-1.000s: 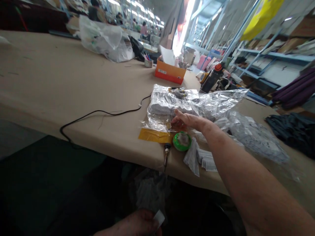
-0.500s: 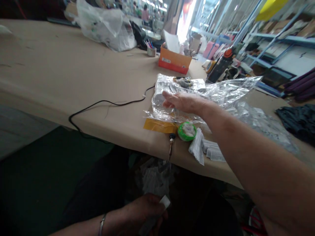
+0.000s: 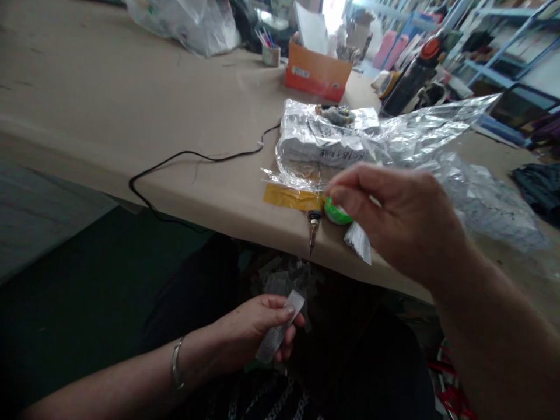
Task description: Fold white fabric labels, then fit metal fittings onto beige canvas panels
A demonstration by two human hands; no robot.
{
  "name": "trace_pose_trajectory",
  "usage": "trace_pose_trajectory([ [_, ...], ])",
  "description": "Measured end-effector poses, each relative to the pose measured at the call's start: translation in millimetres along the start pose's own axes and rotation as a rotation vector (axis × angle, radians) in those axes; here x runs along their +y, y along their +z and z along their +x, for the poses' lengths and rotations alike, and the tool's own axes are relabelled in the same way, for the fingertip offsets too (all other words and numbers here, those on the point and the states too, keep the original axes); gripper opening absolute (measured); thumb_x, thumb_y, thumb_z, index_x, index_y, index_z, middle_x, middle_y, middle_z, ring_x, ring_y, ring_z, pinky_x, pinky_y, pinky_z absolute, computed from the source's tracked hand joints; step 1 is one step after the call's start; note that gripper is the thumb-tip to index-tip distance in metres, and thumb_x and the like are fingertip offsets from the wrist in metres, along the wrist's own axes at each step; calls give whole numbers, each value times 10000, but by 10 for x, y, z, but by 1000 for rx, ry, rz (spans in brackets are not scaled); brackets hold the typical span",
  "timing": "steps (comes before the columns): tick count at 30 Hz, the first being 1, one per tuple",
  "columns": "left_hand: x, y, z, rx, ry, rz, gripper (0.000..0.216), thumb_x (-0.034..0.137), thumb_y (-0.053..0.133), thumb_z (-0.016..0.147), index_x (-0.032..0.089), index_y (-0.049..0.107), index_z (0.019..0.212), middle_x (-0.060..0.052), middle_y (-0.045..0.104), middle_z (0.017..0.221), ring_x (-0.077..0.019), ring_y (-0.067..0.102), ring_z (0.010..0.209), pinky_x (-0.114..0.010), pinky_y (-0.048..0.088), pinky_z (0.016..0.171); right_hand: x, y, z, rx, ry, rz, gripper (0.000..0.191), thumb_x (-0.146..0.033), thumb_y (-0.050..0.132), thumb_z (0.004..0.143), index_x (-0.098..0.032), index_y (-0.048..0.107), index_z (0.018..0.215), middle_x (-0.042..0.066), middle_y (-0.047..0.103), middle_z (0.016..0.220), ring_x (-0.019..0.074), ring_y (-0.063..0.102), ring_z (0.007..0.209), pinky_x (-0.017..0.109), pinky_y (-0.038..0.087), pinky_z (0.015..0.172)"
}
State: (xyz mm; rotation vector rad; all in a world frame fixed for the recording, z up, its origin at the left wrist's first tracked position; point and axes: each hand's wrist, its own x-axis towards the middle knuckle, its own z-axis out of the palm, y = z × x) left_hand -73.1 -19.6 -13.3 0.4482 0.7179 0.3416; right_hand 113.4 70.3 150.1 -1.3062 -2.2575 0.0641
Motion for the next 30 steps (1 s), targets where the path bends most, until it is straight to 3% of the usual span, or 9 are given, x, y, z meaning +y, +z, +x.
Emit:
trace_pose_trajectory([
  [3,1,100,-96,-87,10,-22,367,459,682,730,123,619,863,10,558,608,-94,542,486,-218,422,490,-85,233,-794,-83,182,249,96,-312,595,883,-264,668,922,-4,675,872,137,622,772,235,461,642],
  [6,-51,203,-159,-131,-3,-33,359,455,665,756,121,625,883,9,559,619,-87,537,493,-214,426,501,-118,596,-1403,-206,460,725,263,-352,601,879,-305,613,1137,14,657,1003,147,629,880,238,499,744],
  [10,-117,335,-197,-152,-61,-48,314,432,642,786,131,617,872,16,546,623,-85,534,497,-207,425,497,-150,911,-1776,-383,672,1382,664,-567,721,704,-327,519,1290,58,576,1272,244,567,1135,331,505,876],
  [13,-160,413,-189,-173,-77,-39,311,442,629,797,133,596,804,16,538,609,-82,529,486,-193,420,477,-176,968,-1835,-494,695,1525,643,-490,785,658,-314,566,1237,53,579,1280,259,564,1152,359,497,904],
  [18,-251,469,-158,-134,-105,-47,326,443,621,803,127,564,747,6,546,608,-75,527,487,-182,412,481,-215,937,-1896,-490,688,1480,520,-356,745,745,-351,561,1231,14,609,1243,195,647,995,300,536,816],
  [24,-331,459,-161,-76,-111,-51,346,461,668,753,133,570,806,14,533,622,-95,543,498,-202,402,483,-265,932,-2055,-227,497,931,468,-345,646,846,-321,513,1294,30,631,1195,187,602,1079,308,473,953],
  [30,-382,432,-156,-71,-118,-54,358,477,664,756,133,571,788,13,531,631,-96,540,507,-211,392,488,-319,943,-2134,-193,318,638,409,-338,548,907,-246,515,1304,75,637,1177,203,595,1091,312,486,943],
])
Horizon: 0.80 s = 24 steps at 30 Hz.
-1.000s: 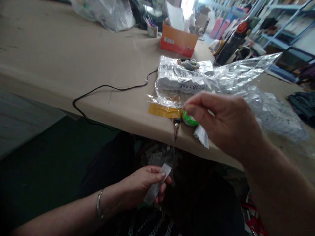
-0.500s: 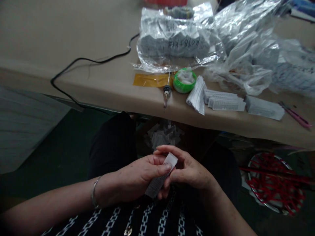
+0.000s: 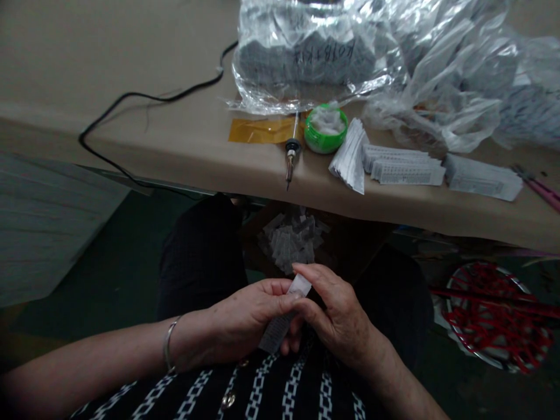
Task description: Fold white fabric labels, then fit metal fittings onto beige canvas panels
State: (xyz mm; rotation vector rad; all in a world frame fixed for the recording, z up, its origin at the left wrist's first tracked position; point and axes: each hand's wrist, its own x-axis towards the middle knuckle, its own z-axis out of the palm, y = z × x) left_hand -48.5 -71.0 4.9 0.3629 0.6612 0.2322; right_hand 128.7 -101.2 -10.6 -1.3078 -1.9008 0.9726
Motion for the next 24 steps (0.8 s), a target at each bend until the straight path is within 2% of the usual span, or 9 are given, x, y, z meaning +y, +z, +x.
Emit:
trace_pose_trajectory([
  [6,-25,-22,-4,-34,2,-4,362,491,648,766,137,573,784,17,532,633,-89,539,516,-208,401,501,-52,29,-36,42,-27,-38,400,-321,512,922,-220,517,1308,103,642,1180,222,619,1068,317,519,897],
  [13,-27,-14,-6,-27,4,7,332,458,644,769,137,560,755,20,531,618,-88,536,526,-215,400,532,-72,52,-57,31,59,39,386,-315,527,915,-238,529,1293,82,644,1169,212,619,1063,311,501,917],
  [17,-13,-5,-7,-1,32,9,329,464,633,774,143,559,767,31,509,603,-89,525,511,-223,381,525,-97,46,-33,125,222,288,458,-350,565,891,-260,467,1329,58,657,1101,186,637,984,280,519,855],
  [21,11,14,1,101,103,24,318,451,632,764,146,573,831,37,498,592,-89,506,492,-220,342,503,-116,40,62,172,484,613,223,-377,636,837,-230,610,1004,17,667,855,148,643,753,223,529,664],
  [24,18,14,21,141,173,69,321,460,611,778,144,562,805,30,501,584,-91,494,499,-221,335,511,-133,61,150,138,632,725,215,-386,692,786,-194,612,838,-7,624,705,117,589,587,210,492,551],
])
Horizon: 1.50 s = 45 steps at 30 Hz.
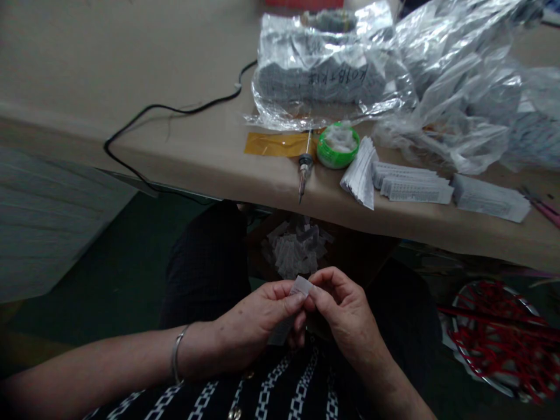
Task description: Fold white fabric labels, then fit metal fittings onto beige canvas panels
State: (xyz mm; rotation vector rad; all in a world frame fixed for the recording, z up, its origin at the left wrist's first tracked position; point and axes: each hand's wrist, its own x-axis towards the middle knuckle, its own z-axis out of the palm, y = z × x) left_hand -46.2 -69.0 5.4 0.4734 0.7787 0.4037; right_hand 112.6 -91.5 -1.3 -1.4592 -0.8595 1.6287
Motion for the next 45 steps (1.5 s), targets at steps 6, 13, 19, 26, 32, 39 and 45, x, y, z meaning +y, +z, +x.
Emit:
trace_pose_trajectory([
  [6,17,-21,14,14,92,92,400,517,549,825,155,499,663,30,471,553,-83,454,516,-223,355,555,-57,124,96,9,45,19,251,-406,704,756,-186,586,728,-23,567,593,110,529,477,220,445,458],
  [13,212,-154,90,160,319,415,212,303,534,852,129,619,766,-9,570,703,-111,491,678,-226,393,655,-168,153,320,13,-213,-94,225,-367,686,766,-177,601,682,3,573,728,115,507,629,218,445,574],
  [19,572,-269,211,319,603,730,192,277,526,870,159,677,878,-34,662,814,-140,586,766,-223,435,709,-309,166,640,54,-252,-148,268,-418,693,753,-176,588,703,-30,496,610,99,432,538,204,367,478],
  [26,825,-313,349,406,764,908,204,293,511,886,177,670,832,-17,666,748,-131,589,690,-225,423,659,-406,223,864,65,-374,-131,235,-390,655,795,-179,580,726,-40,508,576,100,453,532,211,377,512],
  [32,929,-349,415,437,856,1051,234,266,481,902,169,652,774,-12,645,713,-115,558,653,-223,409,651,-432,273,937,100,-453,-129,201,-368,616,838,-187,576,760,-40,543,594,102,488,545,216,385,530],
  [39,1003,-346,460,454,899,1119,276,279,445,924,166,623,746,-7,619,687,-110,527,632,-224,403,635,-442,320,996,134,-476,-88,162,-351,598,860,-199,571,812,-39,572,627,116,531,570,236,413,569],
  [45,1037,-365,485,454,984,1178,225,245,470,918,169,625,775,-7,622,717,-109,540,661,-219,413,662,-450,331,1029,149,-522,-73,125,-314,587,880,-203,570,823,-48,572,636,103,538,582,221,420,574],
])
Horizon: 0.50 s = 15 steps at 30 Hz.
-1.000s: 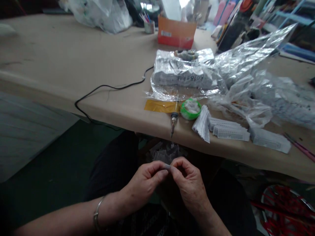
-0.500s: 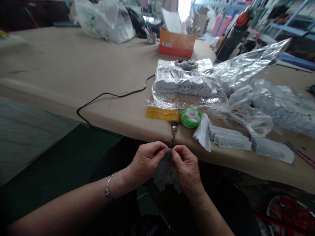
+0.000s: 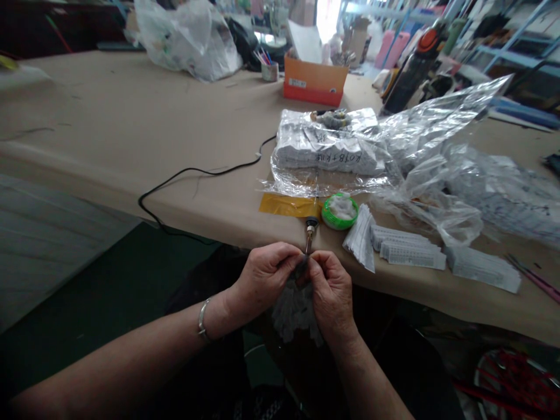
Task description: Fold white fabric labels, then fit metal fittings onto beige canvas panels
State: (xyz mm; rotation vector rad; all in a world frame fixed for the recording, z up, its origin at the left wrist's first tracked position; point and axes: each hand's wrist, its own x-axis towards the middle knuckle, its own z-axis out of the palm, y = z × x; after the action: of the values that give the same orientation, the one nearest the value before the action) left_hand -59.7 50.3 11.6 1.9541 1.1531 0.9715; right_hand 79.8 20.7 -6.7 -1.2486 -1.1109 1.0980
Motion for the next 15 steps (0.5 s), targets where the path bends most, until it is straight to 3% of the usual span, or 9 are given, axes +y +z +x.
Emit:
trace_pose_trajectory([
  [8,-18,6,-38,48,139,5,214,208,484,916,157,638,776,-19,607,732,-105,541,676,-213,424,653,69,-18,-40,39,-180,-68,94,-271,583,883,-209,589,813,-54,564,620,103,533,585,220,441,588],
  [15,-38,34,-144,50,127,-26,221,234,484,924,162,663,816,-37,616,769,-108,560,696,-215,433,658,45,-35,-94,39,-275,-143,86,-215,557,892,-210,590,812,-53,586,645,90,544,607,201,444,598],
])
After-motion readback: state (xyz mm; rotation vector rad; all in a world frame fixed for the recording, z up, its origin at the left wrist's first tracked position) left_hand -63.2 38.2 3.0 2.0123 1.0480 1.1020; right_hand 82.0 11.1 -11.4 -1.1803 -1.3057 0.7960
